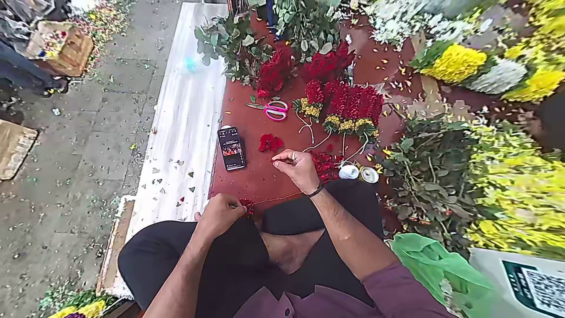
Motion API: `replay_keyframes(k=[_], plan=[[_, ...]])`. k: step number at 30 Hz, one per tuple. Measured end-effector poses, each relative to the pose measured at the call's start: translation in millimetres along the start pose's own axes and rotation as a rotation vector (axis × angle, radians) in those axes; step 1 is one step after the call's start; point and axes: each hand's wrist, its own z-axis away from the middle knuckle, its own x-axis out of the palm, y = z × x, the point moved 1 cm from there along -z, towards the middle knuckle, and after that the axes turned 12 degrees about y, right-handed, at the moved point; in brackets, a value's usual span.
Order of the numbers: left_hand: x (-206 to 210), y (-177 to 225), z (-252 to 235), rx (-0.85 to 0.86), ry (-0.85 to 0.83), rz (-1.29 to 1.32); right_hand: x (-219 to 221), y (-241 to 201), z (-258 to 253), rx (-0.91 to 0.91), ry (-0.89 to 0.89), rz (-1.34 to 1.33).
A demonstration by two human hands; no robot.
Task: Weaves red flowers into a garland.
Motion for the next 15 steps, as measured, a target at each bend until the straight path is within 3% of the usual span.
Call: replay_keyframes(k=[4,8,11,15], plan=[[-1,1,0,-0.014,0.01,-0.008,8,-13,9,0.034,0.056,-0.036],[0,-1,-2,-0.003,0.024,0.028,18,-25,30,0.214,0.038,-0.232],[1,-3,-1,0.035,0.032,0.114,27,-32,51,0.417,-0.064,-0.352],[0,3,0,0.05,-0.007,0.183,46,-31,72,0.569,-0.184,-0.298]])
